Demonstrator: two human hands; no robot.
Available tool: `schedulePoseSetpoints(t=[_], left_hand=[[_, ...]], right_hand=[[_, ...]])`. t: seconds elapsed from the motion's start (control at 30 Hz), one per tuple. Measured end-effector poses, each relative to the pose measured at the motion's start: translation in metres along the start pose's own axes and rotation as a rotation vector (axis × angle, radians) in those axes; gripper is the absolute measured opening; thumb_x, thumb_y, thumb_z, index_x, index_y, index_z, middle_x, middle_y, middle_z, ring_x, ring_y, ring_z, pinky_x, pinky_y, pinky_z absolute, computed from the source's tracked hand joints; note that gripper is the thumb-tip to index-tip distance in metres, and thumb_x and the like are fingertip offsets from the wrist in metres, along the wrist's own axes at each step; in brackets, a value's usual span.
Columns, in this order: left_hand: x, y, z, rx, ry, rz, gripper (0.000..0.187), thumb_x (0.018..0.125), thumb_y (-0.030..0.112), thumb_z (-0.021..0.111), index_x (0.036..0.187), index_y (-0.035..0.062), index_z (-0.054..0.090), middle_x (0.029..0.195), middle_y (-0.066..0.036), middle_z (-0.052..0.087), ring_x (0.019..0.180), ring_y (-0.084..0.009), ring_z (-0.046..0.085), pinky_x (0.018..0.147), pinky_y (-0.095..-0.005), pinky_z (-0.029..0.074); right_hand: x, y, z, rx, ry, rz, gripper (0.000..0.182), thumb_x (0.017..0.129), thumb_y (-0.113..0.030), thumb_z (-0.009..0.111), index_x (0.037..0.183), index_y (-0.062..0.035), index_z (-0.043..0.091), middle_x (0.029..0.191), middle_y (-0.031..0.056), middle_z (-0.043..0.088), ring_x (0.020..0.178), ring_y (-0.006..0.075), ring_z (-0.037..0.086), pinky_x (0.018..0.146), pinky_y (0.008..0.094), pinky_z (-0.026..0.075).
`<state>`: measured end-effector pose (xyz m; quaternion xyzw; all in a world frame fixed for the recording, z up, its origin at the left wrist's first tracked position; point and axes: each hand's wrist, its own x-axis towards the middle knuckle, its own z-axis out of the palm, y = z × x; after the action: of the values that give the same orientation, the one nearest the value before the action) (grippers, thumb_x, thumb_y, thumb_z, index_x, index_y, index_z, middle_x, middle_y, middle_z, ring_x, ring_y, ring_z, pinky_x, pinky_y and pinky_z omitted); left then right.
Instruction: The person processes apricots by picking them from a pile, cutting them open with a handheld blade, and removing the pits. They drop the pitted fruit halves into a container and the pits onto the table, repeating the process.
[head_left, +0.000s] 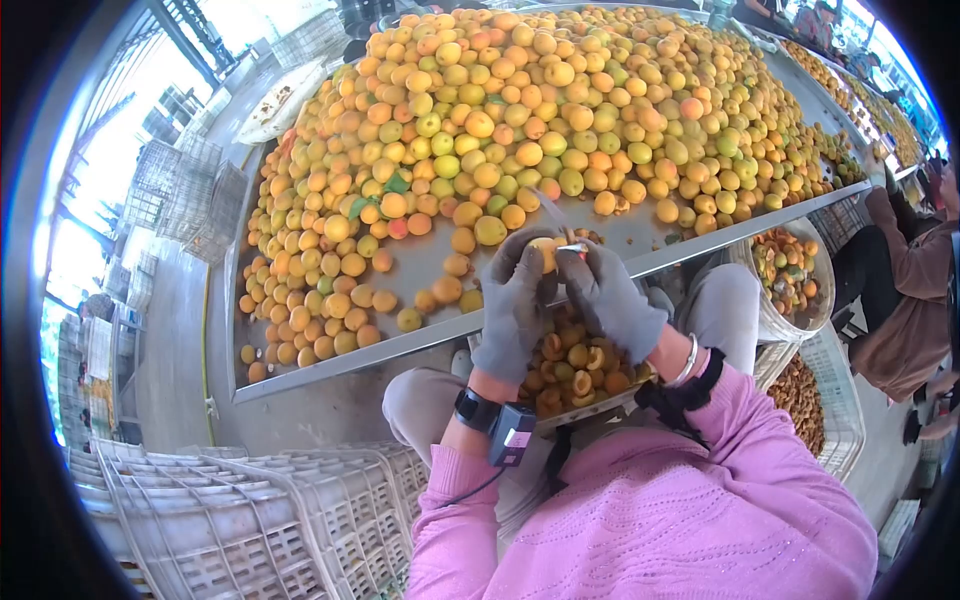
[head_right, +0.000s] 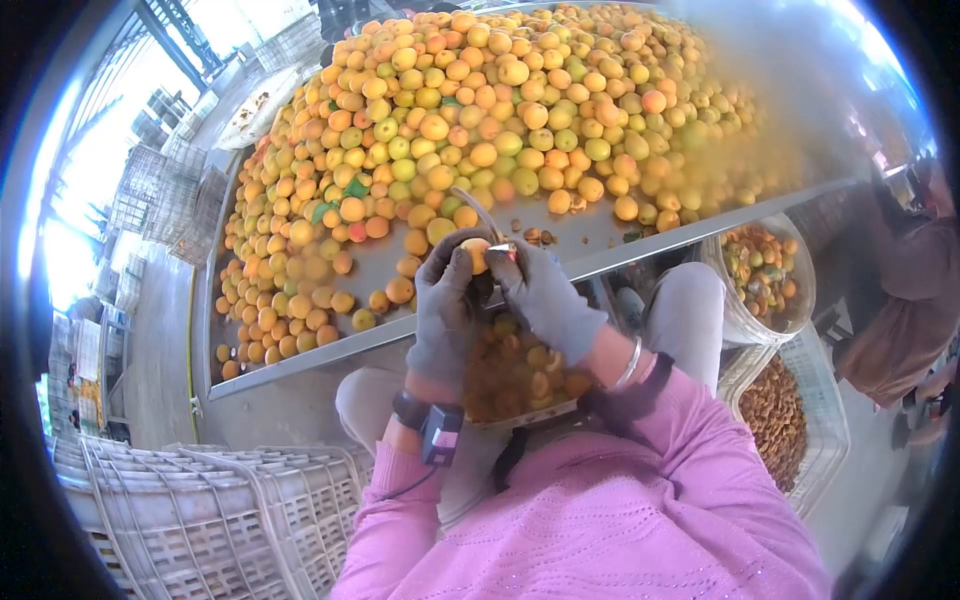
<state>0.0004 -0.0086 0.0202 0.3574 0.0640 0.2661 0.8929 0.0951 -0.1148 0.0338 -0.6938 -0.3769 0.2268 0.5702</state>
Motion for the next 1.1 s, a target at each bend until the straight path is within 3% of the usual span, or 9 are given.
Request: schedulePoseSetpoints(t=[0.07,0.1,0.17,0.23,0.3,0.37,0.87,0.93,1.1], left_hand=[[0.011,-0.003,-0.012,0.572,0.257,-0.002,0.022,0.097,0.015,0.060,0.114,0.0008,0.062,0.098,-0.005,0.064,0.085,-0.0131,0.062,0.071,-0.0258,0.053],[0.017,-0.004,-0.016,0.573,0.257,0.004,0.022,0.097,0.015,0.060,0.114,0.0008,0.062,0.098,-0.005,0.064,0.085,-0.0131,0.062,0.071,-0.0258,0.053],[0.022,-0.010,-0.025,0.825,0.312,0.284,0.016,0.096,0.009,0.061,0.110,0.0015,0.064,0.093,-0.003,0.064,0.080,-0.0105,0.060,0.064,-0.0228,0.051],[0.018,0.003,-0.018,0.661,0.337,0.169,0.021,0.097,0.015,0.060,0.114,0.0015,0.062,0.096,-0.006,0.064,0.084,-0.0133,0.061,0.070,-0.0255,0.052],[0.012,0.000,-0.019,0.052,0.170,0.143,0.029,0.099,0.022,0.058,0.120,0.0020,0.058,0.102,-0.008,0.064,0.089,-0.0172,0.062,0.078,-0.0292,0.052],[0.012,-0.002,-0.025,-0.028,0.099,0.106,0.034,0.100,0.024,0.056,0.123,0.0000,0.054,0.107,-0.010,0.062,0.096,-0.0195,0.063,0.085,-0.0324,0.053],[0.001,0.008,-0.021,-0.132,-0.088,-0.007,0.040,0.091,0.027,0.068,0.121,0.0026,0.056,0.107,-0.009,0.062,0.099,-0.0200,0.060,0.090,-0.0333,0.050],[0.011,0.028,-0.030,0.196,-0.208,-0.005,0.051,0.081,0.021,0.078,0.122,0.0007,0.057,0.106,-0.010,0.065,0.099,-0.0197,0.062,0.090,-0.0324,0.050],[0.019,0.060,-0.020,0.709,-0.298,-0.082,0.061,0.071,0.013,0.083,0.123,-0.0006,0.056,0.106,-0.012,0.067,0.096,-0.0186,0.064,0.088,-0.0305,0.051]], right_hand=[[0.013,0.005,-0.002,-0.075,-0.036,0.048,0.037,0.099,-0.033,0.055,0.108,0.0020,0.059,0.078,0.0117,0.061,0.072,0.0157,0.056,0.068,0.0336,0.049],[0.018,0.008,-0.002,-0.442,-0.007,-0.025,0.038,0.099,-0.034,0.054,0.108,0.0017,0.059,0.075,0.0096,0.059,0.070,0.0147,0.054,0.065,0.0322,0.047],[0.020,0.014,-0.005,-0.808,0.015,-0.100,0.039,0.099,-0.036,0.053,0.107,0.0015,0.058,0.072,0.0076,0.058,0.068,0.0137,0.053,0.062,0.0309,0.045],[0.022,0.002,-0.007,-0.753,0.079,-0.014,0.035,0.098,-0.032,0.056,0.106,0.0015,0.060,0.080,0.0174,0.065,0.073,0.0306,0.062,0.068,0.0389,0.048],[0.012,-0.019,-0.005,-0.466,-0.019,0.072,0.034,0.098,-0.031,0.056,0.105,0.0018,0.060,0.081,0.0194,0.066,0.076,0.0344,0.063,0.069,0.0400,0.049],[0.005,-0.024,-0.001,-0.173,-0.094,0.156,0.034,0.097,-0.031,0.056,0.105,0.0021,0.060,0.082,0.0215,0.066,0.079,0.0382,0.064,0.069,0.0411,0.049],[-0.009,0.012,0.001,0.078,-0.200,0.001,0.035,0.098,-0.022,0.056,0.125,0.0017,0.055,0.096,0.0180,0.069,0.086,0.0243,0.065,0.077,0.0360,0.051],[-0.008,0.009,-0.014,0.061,-0.368,0.040,0.036,0.099,-0.025,0.056,0.122,0.0019,0.057,0.095,0.0128,0.069,0.085,0.0160,0.062,0.077,0.0334,0.050],[-0.011,0.004,-0.032,-0.105,-0.504,0.034,0.038,0.099,-0.032,0.055,0.114,0.0023,0.061,0.093,0.0068,0.068,0.087,0.0124,0.060,0.077,0.0307,0.050]])
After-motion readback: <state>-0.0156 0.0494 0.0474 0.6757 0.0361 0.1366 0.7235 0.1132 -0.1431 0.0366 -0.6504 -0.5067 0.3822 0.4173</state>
